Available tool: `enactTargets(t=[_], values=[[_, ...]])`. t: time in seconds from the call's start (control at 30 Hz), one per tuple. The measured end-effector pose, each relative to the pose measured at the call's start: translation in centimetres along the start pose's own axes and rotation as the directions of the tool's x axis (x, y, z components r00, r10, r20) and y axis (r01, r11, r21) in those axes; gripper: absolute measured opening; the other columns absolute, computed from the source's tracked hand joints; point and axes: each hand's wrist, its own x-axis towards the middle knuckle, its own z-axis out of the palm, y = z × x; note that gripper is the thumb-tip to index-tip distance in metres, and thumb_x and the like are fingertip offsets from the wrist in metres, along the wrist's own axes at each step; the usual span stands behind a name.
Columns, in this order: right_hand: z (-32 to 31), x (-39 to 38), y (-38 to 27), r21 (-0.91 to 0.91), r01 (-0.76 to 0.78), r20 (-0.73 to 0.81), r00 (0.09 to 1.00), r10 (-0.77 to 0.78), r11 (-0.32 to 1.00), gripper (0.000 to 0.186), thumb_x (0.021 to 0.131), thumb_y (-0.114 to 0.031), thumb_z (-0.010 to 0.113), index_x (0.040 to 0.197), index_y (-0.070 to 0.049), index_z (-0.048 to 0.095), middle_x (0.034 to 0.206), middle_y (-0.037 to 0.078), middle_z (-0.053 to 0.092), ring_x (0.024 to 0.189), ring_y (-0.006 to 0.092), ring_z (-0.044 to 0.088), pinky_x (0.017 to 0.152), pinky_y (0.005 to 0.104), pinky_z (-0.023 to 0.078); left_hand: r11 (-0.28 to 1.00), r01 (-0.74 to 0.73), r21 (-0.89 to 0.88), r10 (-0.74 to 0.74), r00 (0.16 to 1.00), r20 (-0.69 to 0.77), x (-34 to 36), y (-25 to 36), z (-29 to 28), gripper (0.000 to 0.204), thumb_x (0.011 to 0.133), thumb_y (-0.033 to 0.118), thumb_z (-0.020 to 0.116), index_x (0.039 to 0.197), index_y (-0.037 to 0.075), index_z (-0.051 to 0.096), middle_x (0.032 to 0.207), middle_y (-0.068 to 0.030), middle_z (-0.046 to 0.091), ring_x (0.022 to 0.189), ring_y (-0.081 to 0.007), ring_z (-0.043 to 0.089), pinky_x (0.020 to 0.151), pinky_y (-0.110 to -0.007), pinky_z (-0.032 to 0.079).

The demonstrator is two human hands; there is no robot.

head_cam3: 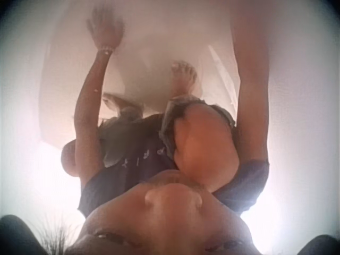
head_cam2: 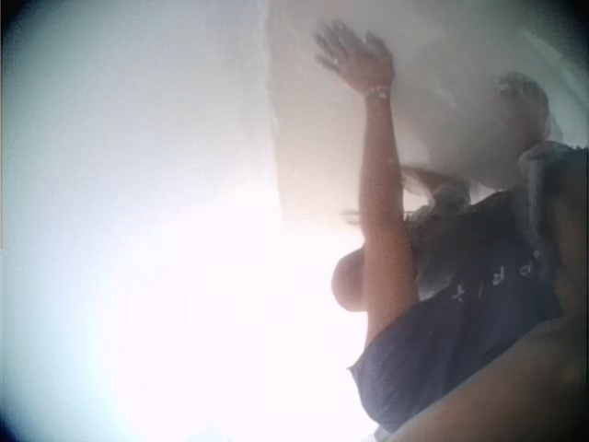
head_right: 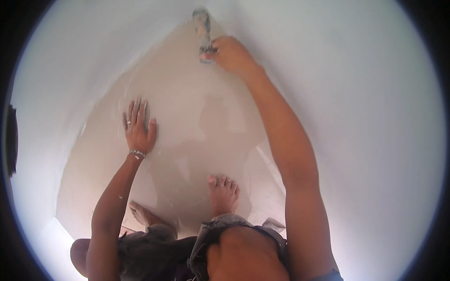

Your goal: The person applies a white grout-like substance to the floor and lower walls of a shower using a trowel. They spread the material across the surface and smooth it with the tool and their hand.

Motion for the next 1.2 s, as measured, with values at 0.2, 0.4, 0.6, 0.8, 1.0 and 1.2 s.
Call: enactTargets(t=[0.2, 0.4, 0.6, 0.8, 1.0, 1.2], values=[[5.6, -11.9, 1.7, -0.293, 0.056, 0.029, 0.998, -0.05, 0.955, 0.025, 0.093, -0.023, 0.079, 0.111, -0.005, 0.077, 0.103, 0.022, 0.074, 0.091, 0.0333, 0.073, 0.081, 0.0455, 0.056, 1.0, 0.007, 0.002, -0.007, 1.0, 0.025, -0.4, -0.8, 1.5, 0.066, 0.1, 0.035, 0.056, 0.162, 0.018, 0.043, 0.172, -0.0057, 0.036, 0.163, -0.028, 0.024, 0.133, -0.057, 0.01], [8.7, -21.4, 4.2, -0.247, 0.15, -0.078, 0.982, -0.174, 0.957, 0.052, 0.088, 0.004, 0.07, 0.134, -0.018, 0.075, 0.131, 0.014, 0.066, 0.107, 0.0354, 0.066, 0.09, 0.0451, 0.056, 0.998, 0.048, -0.045, -0.05, 0.998, -0.048, -0.5, -0.4, 2.2, 0.059, 0.102, 0.03, 0.055, 0.159, 0.017, 0.048, 0.171, -0.0082, 0.037, 0.162, -0.0283, 0.025, 0.131, -0.06, 0.012], [10.4, -23.6, 5.4, -0.136, 0.145, -0.136, 0.977, -0.163, 0.98, 0.055, 0.083, 0.005, 0.073, 0.133, -0.017, 0.076, 0.119, 0.015, 0.074, 0.106, 0.0354, 0.068, 0.095, 0.0425, 0.057, 0.798, 0.005, -0.603, 0.024, 0.999, 0.04, -3.1, 8.2, 4.3, 0.036, 0.106, 0.025, 0.06, 0.136, 0.008, 0.065, 0.125, -0.0197, 0.073, 0.111, -0.0378, 0.07, 0.096, -0.047, 0.054], [9.0, -25.0, 4.3, 0.045, 0.095, -0.13, 0.988, -0.088, 0.994, 0.042, 0.094, -0.002, 0.068, 0.133, -0.017, 0.075, 0.127, 0.017, 0.073, 0.113, 0.0363, 0.069, 0.102, 0.0469, 0.056, -0.066, 0.547, -0.834, -0.092, 0.829, 0.551, -2.2, 19.6, 1.2, 0.028, 0.106, 0.024, 0.066, 0.12, -0.001, 0.063, 0.09, -0.0078, 0.074, 0.077, -0.0096, 0.064, 0.067, -0.029, 0.052], [6.7, -26.5, 2.6, 0.438, -0.227, 0.001, 0.968, 0.252, 0.87, 0.044, 0.101, -0.006, 0.065, 0.145, -0.012, 0.064, 0.127, 0.018, 0.07, 0.109, 0.0341, 0.07, 0.095, 0.0432, 0.057, 0.013, 0.577, -0.817, -0.124, 0.811, 0.571, -1.3, 19.5, 1.5, 0.025, 0.105, 0.019, 0.067, 0.117, -0.002, 0.062, 0.093, -0.0072, 0.074, 0.077, -0.0105, 0.069, 0.064, -0.028, 0.059], [6.0, -30.8, 1.5, -0.087, -0.171, -0.157, 0.975, 0.156, 0.982, 0.049, 0.103, -0.011, 0.065, 0.151, -0.007, 0.057, 0.113, 0.021, 0.069, 0.089, 0.0342, 0.068, 0.079, 0.042, 0.056, -0.218, 0.629, -0.746, -0.05, 0.756, 0.652, -1.4, 21.6, 2.5, 0.03, 0.103, 0.02, 0.071, 0.12, -0.004, 0.063, 0.1, -0.0116, 0.075, 0.081, -0.0168, 0.075, 0.067, -0.031, 0.064]])
